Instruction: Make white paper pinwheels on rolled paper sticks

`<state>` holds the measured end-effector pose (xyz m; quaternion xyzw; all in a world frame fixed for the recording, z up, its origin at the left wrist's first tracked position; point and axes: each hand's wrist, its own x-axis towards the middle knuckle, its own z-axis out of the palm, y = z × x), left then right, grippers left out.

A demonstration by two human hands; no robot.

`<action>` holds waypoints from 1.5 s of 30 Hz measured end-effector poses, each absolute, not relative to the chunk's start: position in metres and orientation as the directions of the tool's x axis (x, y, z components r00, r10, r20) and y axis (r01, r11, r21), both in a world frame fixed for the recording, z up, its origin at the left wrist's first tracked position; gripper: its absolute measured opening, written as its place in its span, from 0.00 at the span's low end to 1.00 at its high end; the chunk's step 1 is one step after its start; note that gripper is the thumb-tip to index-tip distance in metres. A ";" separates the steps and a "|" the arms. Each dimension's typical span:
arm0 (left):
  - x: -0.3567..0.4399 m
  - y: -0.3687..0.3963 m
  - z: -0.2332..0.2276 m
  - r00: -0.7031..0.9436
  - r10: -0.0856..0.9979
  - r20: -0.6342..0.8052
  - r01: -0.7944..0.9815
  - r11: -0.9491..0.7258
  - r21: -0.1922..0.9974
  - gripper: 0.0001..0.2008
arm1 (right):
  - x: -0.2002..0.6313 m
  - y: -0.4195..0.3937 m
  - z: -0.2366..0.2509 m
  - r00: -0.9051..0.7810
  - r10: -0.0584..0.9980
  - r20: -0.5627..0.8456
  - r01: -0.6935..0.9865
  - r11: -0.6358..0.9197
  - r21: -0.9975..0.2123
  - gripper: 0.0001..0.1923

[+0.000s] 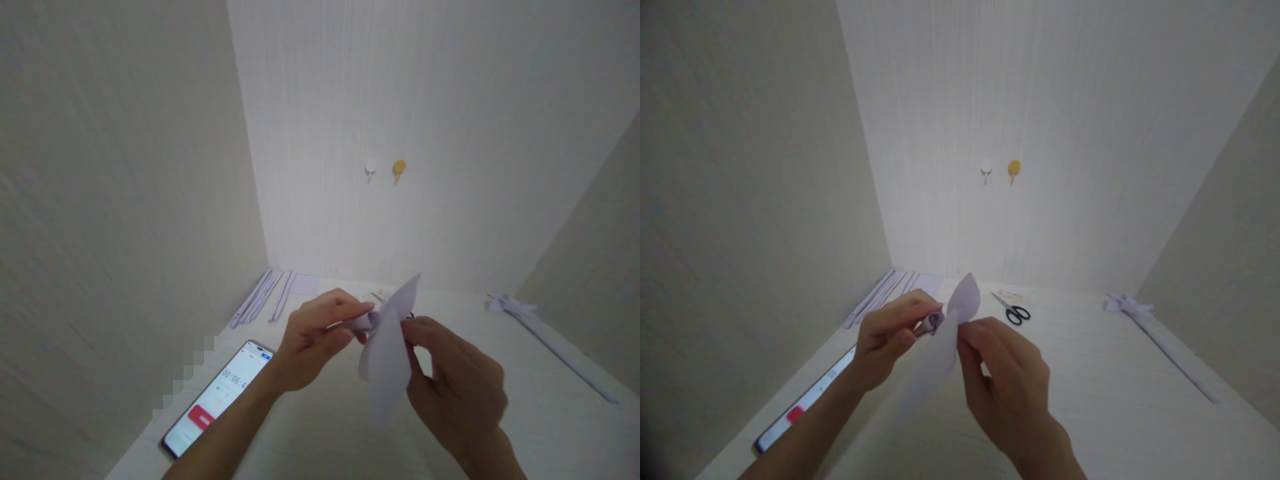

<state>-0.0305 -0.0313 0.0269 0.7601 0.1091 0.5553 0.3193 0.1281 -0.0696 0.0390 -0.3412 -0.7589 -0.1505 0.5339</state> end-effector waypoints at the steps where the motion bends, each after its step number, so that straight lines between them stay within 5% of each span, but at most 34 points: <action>1: -0.030 -0.032 0.026 0.354 0.521 0.776 -0.160 -0.784 0.599 0.15 | 0.128 -0.068 0.040 -0.170 0.414 0.894 0.686 0.701 -0.194 0.05; 4: -0.026 -0.032 0.023 0.297 0.526 0.797 -0.035 -0.828 0.560 0.17 | 0.129 -0.065 0.041 -0.097 0.527 0.845 0.692 0.646 -0.323 0.05; 10: -0.016 -0.034 0.022 0.198 0.573 0.795 0.300 -0.808 0.507 0.13 | 0.130 -0.058 0.040 -0.058 0.586 0.808 0.662 0.629 -0.408 0.05; 17: -0.015 -0.035 0.025 0.197 0.615 0.763 0.324 -0.776 0.541 0.11 | 0.132 -0.051 0.036 -0.052 0.639 0.767 0.651 0.604 -0.460 0.05; 21: -0.013 -0.034 0.027 0.183 0.760 0.624 0.141 -0.649 0.748 0.10 | 0.132 -0.046 0.031 -0.027 0.669 0.743 0.589 0.611 -0.529 0.05; 26: -0.008 -0.025 0.018 0.281 0.928 0.244 -0.300 -0.157 0.941 0.09 | 0.132 -0.039 0.027 0.038 0.693 0.720 0.539 0.592 -0.599 0.04; 37: -0.004 0.004 -0.006 0.390 0.919 0.052 -0.692 0.256 0.675 0.02 | 0.128 -0.038 0.025 -0.001 0.721 0.693 0.572 0.569 -0.591 0.04; 45: -0.024 0.021 -0.002 0.430 0.903 0.014 -0.826 0.388 0.409 0.11 | 0.103 -0.035 -0.005 -0.278 0.892 0.356 0.602 0.450 -0.660 0.08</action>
